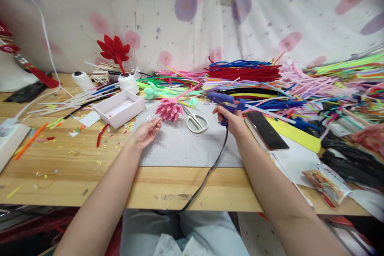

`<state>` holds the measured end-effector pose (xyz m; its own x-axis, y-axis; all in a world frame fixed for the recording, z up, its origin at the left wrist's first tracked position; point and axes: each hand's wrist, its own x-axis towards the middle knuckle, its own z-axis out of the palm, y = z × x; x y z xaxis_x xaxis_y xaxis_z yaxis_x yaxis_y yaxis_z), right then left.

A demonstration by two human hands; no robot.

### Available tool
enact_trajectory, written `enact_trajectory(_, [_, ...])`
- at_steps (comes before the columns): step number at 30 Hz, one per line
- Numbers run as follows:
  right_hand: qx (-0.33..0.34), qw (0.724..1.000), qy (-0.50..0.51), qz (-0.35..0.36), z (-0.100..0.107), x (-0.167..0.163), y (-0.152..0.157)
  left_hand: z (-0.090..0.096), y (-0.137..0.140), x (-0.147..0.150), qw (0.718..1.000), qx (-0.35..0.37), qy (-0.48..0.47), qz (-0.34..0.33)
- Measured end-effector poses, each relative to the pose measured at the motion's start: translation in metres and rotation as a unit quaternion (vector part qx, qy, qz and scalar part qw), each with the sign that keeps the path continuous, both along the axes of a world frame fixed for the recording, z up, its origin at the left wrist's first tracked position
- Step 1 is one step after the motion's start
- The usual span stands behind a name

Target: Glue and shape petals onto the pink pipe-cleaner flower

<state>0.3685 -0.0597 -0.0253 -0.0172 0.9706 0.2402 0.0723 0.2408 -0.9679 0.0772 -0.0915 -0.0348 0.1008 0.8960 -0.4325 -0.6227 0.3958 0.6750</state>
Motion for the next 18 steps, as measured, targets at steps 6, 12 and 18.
enact_trajectory(6, [-0.063,0.994,-0.075,-0.05,-0.013,0.028,-0.006,0.005,-0.003,-0.001,0.999,0.012,-0.04,-0.021])
enact_trajectory(12, [-0.092,0.961,-0.205,-0.163,-0.042,0.028,0.004,0.004,0.0,0.0,0.997,0.038,-0.062,0.034])
enact_trajectory(18, [-0.108,0.902,-0.361,-0.209,-0.039,0.02,0.01,0.0,0.002,-0.001,0.994,0.037,-0.079,0.062])
